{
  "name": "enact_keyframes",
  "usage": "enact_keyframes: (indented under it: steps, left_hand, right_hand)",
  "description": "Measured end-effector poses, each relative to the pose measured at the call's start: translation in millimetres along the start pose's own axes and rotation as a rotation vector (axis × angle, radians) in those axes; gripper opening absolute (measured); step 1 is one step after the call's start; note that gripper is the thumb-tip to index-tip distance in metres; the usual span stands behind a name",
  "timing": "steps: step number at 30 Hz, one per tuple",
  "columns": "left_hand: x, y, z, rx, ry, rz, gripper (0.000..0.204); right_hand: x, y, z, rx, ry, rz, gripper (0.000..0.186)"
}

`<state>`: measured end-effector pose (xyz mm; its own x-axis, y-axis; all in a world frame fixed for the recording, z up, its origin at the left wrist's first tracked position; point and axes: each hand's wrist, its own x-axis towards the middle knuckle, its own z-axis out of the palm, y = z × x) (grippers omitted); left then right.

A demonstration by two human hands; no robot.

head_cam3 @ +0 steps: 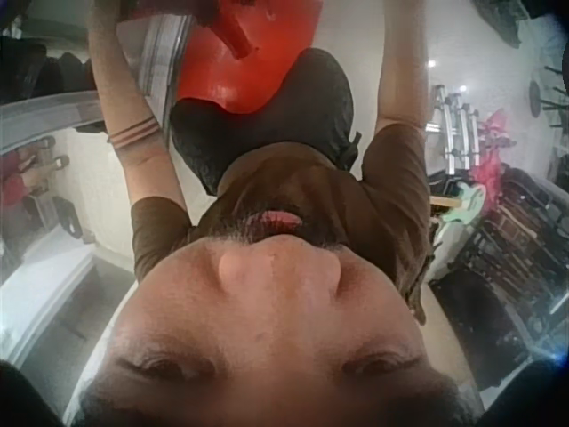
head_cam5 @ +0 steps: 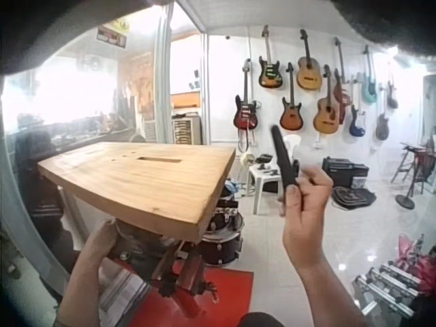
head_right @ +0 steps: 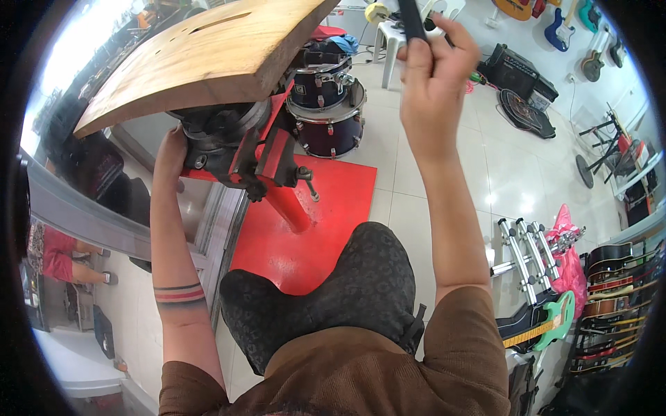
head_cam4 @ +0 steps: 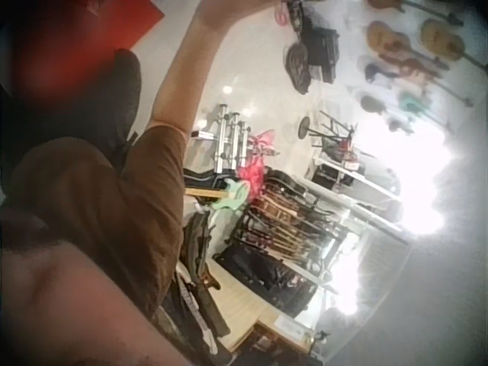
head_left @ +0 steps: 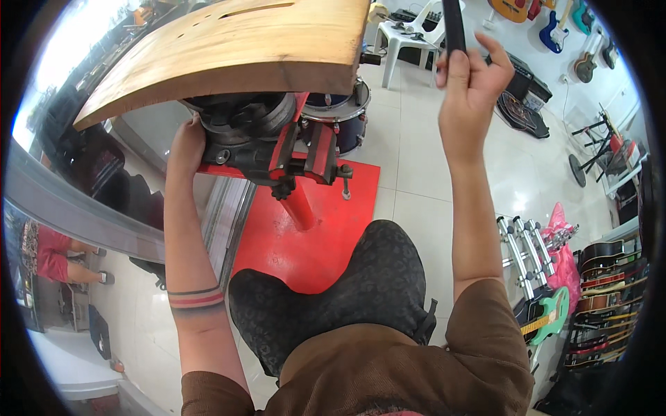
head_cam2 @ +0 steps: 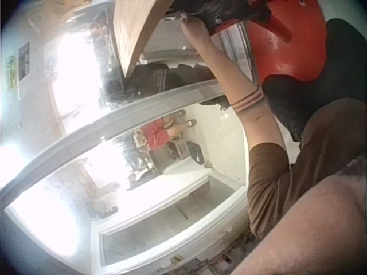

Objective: The person prepares a wooden guitar body by clearing debris from a routed cavity, drills a small hole using a cordless drill, and then mounts the wooden body into a specialized workstation vise.

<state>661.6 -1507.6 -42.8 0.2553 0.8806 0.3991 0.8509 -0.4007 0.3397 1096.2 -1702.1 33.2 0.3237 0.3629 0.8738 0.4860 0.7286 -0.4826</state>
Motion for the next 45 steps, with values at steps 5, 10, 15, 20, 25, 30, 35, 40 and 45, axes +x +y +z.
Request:
enact_keyframes:
  steps: [5, 10, 15, 20, 25, 30, 35, 40, 45]
  left_hand:
    - [12.1, -16.2, 6.2, 0.011, -0.035, 0.037, 0.036]
    - [4.6, -16.6, -13.1, -0.243, -0.092, -0.178, 0.040]
    - [-0.6, 50.2, -11.4, -0.416, -0.102, -0.497, 0.044]
    - [10.3, -40.1, -20.2, -0.146, -0.030, -0.036, 0.040]
    - [31.6, -65.1, -2.6, -0.419, -0.092, -0.309, 0.035]
    - [28.7, -109.6, -20.0, -0.088, -0.031, -0.158, 0.033]
    - [28.0, -59.2, -5.1, -0.199, -0.037, -0.160, 0.033]
    - [17.9, -38.8, -11.9, -0.111, -0.032, -0.118, 0.033]
    - [3.7, 5.1, -6.6, -0.062, -0.020, -0.126, 0.034]
  right_hand:
    - [-41.7, 28.9, -58.9, 0.326, 0.058, 0.738, 0.034]
    - [-93.9, 10.2, -50.7, 0.597, -0.230, 0.939, 0.052]
    - [-103.0, 9.2, -57.5, 0.159, -0.358, 0.842, 0.037]
    - [-86.1, 20.5, -39.3, -0.083, -0.334, 0.513, 0.023]
    - [-40.3, 17.9, -29.0, 0.043, -0.485, 0.559, 0.028]
    - [-11.1, -7.9, 5.2, 0.360, -0.434, 0.576, 0.044]
    - [-22.8, 20.5, 26.8, 0.179, -0.206, 0.109, 0.033]
    - [-34.5, 10.4, 41.6, 0.237, -0.276, 0.248, 0.045]
    - [-38.8, 22.4, 54.5, 0.413, -0.336, 0.311, 0.043]
